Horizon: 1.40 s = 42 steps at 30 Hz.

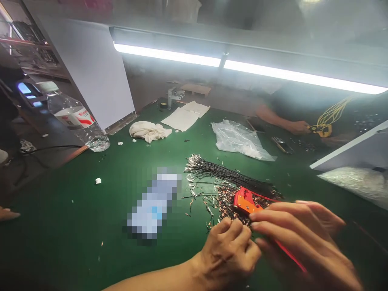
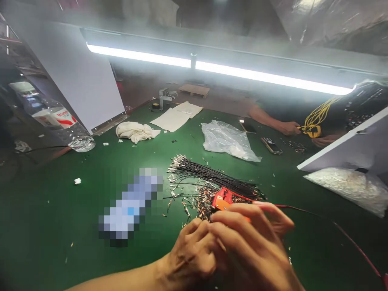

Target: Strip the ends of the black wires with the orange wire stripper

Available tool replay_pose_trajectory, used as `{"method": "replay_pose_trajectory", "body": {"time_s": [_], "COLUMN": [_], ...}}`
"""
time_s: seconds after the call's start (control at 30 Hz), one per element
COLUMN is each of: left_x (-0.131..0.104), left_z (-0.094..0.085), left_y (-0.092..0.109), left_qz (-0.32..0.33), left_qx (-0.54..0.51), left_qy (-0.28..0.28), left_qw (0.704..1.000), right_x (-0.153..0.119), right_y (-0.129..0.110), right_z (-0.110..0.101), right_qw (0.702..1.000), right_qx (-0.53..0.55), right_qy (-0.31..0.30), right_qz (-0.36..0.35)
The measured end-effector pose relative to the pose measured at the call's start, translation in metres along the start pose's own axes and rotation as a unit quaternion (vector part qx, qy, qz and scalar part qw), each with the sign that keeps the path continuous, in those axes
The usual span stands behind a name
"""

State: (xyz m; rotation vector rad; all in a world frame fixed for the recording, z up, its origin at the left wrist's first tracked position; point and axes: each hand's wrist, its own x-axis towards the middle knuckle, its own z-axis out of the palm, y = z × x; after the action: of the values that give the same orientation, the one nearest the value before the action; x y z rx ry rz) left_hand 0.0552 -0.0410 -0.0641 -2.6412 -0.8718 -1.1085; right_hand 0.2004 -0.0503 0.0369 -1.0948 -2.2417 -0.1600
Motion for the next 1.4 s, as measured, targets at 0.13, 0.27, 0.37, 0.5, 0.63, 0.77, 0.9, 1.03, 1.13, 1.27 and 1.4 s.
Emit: {"method": "replay_pose_trajectory", "body": {"time_s": [0.13,0.27,0.37,0.5,0.63,0.77,0.9,1.03,1.13,1.27,1.4], "left_x": [0.004,0.003,0.003,0.011,0.034,0.057,0.066,0.071,0.077,0.09,0.101], "left_z": [-0.01,-0.011,-0.01,-0.014,-0.018,-0.012,0.002,0.017,0.023,0.028,0.038], "left_y": [-0.004,-0.004,-0.002,0.007,0.031,0.057,0.066,0.065,0.065,0.063,0.057], "left_qz": [0.012,0.019,0.024,0.038,0.079,0.102,0.095,0.07,0.026,-0.02,-0.082], "left_qx": [0.038,0.039,0.04,0.048,0.046,0.016,0.004,0.002,0.001,0.003,0.017], "left_qy": [0.021,0.024,0.026,0.023,0.047,0.125,0.123,0.112,0.088,0.067,0.054], "left_qw": [0.999,0.999,0.999,0.998,0.995,0.987,0.988,0.991,0.996,0.998,0.995], "right_x": [-0.039,-0.077,-0.095,-0.104,-0.102,-0.093,-0.08,-0.071,-0.074,-0.086,-0.091], "right_y": [0.046,0.074,0.089,0.097,0.089,0.078,0.075,0.078,0.088,0.114,0.134], "right_z": [-0.008,-0.003,0.004,0.016,0.025,0.018,0.009,0.011,0.01,-0.008,-0.037], "right_qw": [0.987,0.952,0.93,0.933,0.923,0.919,0.918,0.918,0.915,0.894,0.755], "right_qx": [-0.096,-0.182,-0.177,-0.117,-0.095,-0.151,-0.151,-0.128,-0.085,0.073,0.419], "right_qy": [0.062,0.07,0.051,-0.036,-0.163,-0.227,-0.3,-0.296,-0.275,-0.198,-0.042], "right_qz": [0.108,0.236,0.318,0.337,0.335,0.284,0.212,0.232,0.283,0.396,0.503]}}
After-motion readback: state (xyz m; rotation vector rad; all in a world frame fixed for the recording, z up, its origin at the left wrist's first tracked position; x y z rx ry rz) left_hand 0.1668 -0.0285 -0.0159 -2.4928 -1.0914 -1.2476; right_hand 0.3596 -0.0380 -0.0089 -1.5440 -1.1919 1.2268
